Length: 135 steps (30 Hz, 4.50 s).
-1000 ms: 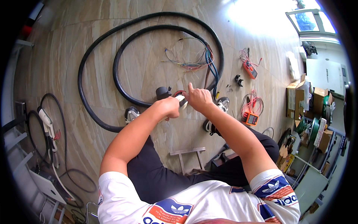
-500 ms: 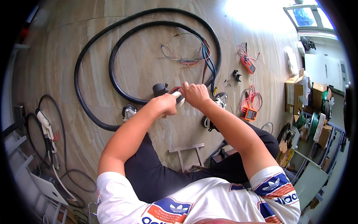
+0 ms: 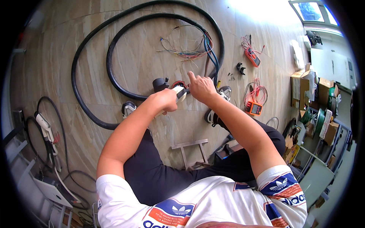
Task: The person assembles the plastic housing of an electronic device using a screwdriver.
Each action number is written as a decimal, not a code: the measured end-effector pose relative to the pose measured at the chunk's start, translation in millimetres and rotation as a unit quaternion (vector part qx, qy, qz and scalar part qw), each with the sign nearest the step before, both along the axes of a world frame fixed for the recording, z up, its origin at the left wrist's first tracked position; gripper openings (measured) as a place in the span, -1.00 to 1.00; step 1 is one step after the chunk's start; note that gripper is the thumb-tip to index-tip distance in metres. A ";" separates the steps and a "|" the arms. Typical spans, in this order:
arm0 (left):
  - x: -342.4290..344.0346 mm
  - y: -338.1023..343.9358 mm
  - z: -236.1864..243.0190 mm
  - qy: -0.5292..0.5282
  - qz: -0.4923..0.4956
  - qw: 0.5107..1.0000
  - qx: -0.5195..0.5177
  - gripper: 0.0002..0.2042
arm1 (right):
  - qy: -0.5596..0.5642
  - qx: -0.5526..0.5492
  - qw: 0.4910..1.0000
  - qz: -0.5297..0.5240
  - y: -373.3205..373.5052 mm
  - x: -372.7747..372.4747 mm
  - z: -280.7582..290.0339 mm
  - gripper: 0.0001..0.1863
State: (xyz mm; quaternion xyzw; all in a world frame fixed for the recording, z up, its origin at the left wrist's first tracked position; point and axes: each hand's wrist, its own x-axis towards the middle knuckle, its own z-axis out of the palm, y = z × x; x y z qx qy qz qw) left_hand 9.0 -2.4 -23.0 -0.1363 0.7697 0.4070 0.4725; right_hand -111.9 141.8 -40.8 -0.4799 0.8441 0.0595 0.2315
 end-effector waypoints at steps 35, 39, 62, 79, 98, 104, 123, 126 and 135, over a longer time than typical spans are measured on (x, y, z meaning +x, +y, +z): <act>-10.7 13.1 -14.3 0.043 -0.006 0.999 -0.026 -0.28 | -0.797 -0.215 0.177 -0.536 45.3 164.0 -93.7 -0.07; -13.1 10.5 -9.3 0.004 0.027 1.000 -0.011 -0.20 | -0.820 -0.292 0.129 -0.474 35.8 155.2 -97.4 -0.12; -100.8 8.7 -127.7 0.301 -0.057 0.950 -0.054 -0.84 | -0.761 -0.286 0.160 -0.561 34.2 136.7 -99.3 -0.03; -142.5 23.7 -148.5 0.250 -0.364 0.892 -0.101 -0.94 | -0.710 -0.244 0.257 -0.609 16.9 129.0 -92.0 -0.12; -124.6 6.2 -157.8 0.425 -0.467 0.773 -0.058 -0.90 | -0.690 -0.271 0.270 -0.614 18.6 125.0 -90.0 -0.21; -115.8 -5.3 -158.4 0.362 -0.345 0.863 -0.068 -0.92 | -0.688 -0.265 0.277 -0.616 18.2 128.4 -95.2 -0.16; -90.6 -58.4 -209.1 0.354 -0.164 0.894 -0.220 -0.75 | -0.761 -0.261 0.174 -0.568 34.9 121.8 -99.8 -0.10; -92.4 -45.8 -163.8 0.392 0.066 0.899 -0.183 -0.80 | -0.781 -0.310 0.145 -0.523 43.3 137.6 -123.2 -0.14; -40.3 12.4 6.8 0.363 0.317 0.857 -0.183 -0.75 | -0.762 -0.334 0.099 -0.546 36.4 148.8 -112.3 -0.10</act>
